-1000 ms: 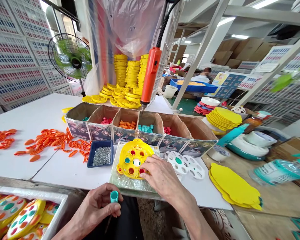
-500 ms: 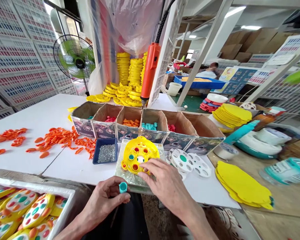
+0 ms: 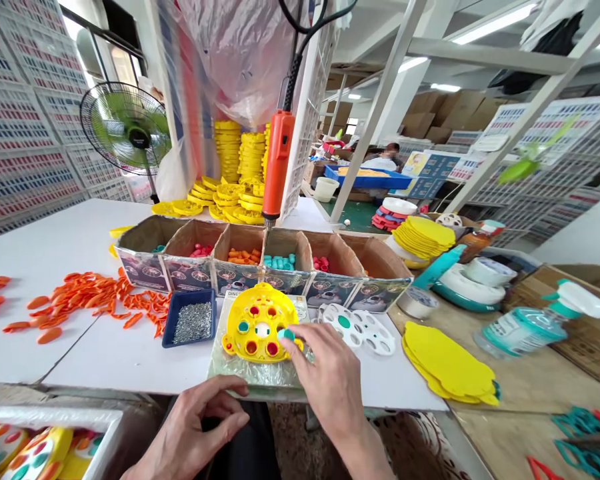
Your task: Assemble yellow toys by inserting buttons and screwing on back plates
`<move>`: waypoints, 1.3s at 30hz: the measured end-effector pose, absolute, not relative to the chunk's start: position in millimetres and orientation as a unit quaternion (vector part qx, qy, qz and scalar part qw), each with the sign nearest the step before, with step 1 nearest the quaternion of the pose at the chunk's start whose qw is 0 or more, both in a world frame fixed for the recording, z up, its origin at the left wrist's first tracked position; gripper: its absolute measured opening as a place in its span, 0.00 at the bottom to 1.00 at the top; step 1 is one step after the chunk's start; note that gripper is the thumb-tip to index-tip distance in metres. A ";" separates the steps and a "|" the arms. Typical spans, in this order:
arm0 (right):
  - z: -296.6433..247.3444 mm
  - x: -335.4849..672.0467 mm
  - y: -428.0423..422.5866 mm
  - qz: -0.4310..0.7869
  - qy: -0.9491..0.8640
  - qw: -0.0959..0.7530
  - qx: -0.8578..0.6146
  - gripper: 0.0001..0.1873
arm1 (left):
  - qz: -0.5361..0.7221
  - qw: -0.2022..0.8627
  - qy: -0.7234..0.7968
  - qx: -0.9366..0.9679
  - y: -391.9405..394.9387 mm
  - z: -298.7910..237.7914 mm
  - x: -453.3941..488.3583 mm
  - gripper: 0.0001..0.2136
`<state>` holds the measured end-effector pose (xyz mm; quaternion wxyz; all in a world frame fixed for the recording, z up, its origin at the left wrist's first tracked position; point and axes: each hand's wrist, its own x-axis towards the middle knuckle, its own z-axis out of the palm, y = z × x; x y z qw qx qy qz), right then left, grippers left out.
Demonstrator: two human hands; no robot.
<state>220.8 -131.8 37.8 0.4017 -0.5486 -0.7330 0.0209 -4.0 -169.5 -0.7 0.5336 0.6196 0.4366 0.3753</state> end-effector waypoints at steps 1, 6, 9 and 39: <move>37.5 224.7 -122.9 -0.011 -0.734 0.382 -0.561 0.10 | 0.371 0.527 0.438 0.626 -169.9 -3.6 -4.8 0.11; 33.1 227.6 -96.1 -0.019 -0.761 0.242 -0.602 0.07 | 0.378 0.527 0.426 0.630 -172.8 -16.8 -9.5 0.09; 35.1 228.8 -93.9 0.017 -0.770 0.212 -0.602 0.08 | 0.379 0.529 0.432 0.624 -172.5 -15.6 -12.2 0.10; -11.9 341.1 -125.6 -0.013 -0.601 0.353 -0.717 0.15 | 0.378 0.501 0.485 0.610 -169.3 -17.0 -25.4 0.15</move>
